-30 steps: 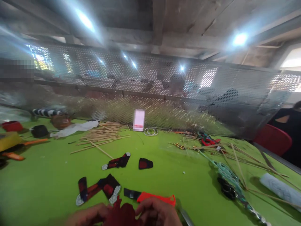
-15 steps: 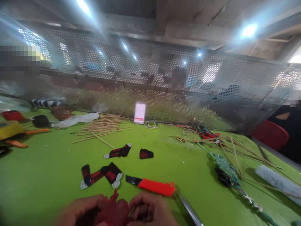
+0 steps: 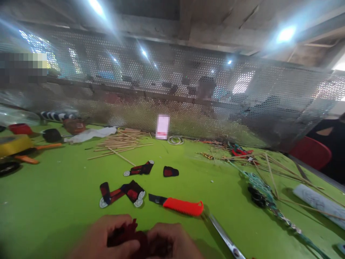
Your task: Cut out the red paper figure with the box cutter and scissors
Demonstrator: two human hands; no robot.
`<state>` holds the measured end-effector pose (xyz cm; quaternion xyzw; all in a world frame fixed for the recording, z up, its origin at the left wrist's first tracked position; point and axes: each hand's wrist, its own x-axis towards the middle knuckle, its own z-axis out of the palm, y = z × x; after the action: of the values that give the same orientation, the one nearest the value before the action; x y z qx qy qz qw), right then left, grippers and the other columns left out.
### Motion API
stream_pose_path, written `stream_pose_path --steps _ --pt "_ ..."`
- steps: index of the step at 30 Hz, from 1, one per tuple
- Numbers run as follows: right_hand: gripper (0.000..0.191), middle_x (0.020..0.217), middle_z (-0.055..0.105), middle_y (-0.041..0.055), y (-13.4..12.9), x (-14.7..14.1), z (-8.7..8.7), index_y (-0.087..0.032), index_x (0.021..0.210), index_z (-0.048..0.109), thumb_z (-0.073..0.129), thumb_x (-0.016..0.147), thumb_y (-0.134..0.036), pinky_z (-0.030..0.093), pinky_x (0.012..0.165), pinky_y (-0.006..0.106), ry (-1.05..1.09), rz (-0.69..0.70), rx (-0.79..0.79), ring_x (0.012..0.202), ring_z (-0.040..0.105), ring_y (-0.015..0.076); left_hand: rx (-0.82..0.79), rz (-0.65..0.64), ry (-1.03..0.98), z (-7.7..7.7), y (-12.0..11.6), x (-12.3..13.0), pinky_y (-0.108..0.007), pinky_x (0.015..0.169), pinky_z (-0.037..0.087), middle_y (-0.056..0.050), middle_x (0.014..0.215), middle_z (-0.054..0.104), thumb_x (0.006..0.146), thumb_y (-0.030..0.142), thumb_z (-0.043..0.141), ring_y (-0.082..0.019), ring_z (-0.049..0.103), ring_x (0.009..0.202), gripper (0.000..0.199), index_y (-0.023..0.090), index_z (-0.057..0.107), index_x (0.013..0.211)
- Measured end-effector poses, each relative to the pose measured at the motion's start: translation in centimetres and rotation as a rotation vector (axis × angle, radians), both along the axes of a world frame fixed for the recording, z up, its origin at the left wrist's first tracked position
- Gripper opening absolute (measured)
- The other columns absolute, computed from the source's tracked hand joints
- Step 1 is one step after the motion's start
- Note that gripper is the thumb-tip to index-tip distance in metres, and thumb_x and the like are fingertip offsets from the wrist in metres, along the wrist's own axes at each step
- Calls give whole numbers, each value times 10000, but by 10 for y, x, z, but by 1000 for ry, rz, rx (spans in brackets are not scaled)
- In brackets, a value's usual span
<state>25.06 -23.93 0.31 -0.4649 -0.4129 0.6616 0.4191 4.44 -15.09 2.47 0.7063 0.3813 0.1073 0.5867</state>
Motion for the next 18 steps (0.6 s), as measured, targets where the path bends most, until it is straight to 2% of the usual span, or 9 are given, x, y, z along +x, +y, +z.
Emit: stream_pose_path --steps 3,6,10,14,16,18 --pt "342 732 676 -35 1 1 0 -201 878 789 983 678 -400 430 647 171 -48 25 74 649 579 70 79 -31 9 6 -2 3 -282 616 279 23 678 398 809 584 556 -153 406 675 403 208 456 705" --pt "372 776 700 -13 1 0 -2 -195 919 780 949 724 -462 447 668 182 -33 40 132 680 611 80 145 -2 -29 7 -4 4 -284 616 308 19 674 389 857 675 500 -156 416 664 492 210 459 702" --pt "332 798 725 -12 1 -5 2 -190 905 772 963 695 -362 473 676 178 -13 40 115 705 652 88 100 44 -86 2 -6 3 -267 609 336 19 655 417 852 681 543 -148 425 642 514 199 499 678" --pt "254 684 691 -52 2 -3 32 -201 876 730 903 691 -215 457 571 139 -27 19 39 594 639 62 83 140 -86 -2 -3 5 -258 578 322 8 645 472 830 718 531 -142 423 620 559 185 550 664" --pt "168 642 698 -43 0 7 54 -223 945 722 790 819 -310 427 467 160 -40 -4 57 477 611 74 85 164 -76 -6 1 7 -260 587 336 -3 649 511 826 735 512 -145 442 617 584 174 584 678" --pt "159 576 662 -57 -8 19 71 -234 953 715 730 878 -373 349 379 163 -155 -91 131 373 535 68 78 161 -69 -11 4 9 -264 586 335 -7 660 532 828 756 502 -143 440 607 603 171 595 712"
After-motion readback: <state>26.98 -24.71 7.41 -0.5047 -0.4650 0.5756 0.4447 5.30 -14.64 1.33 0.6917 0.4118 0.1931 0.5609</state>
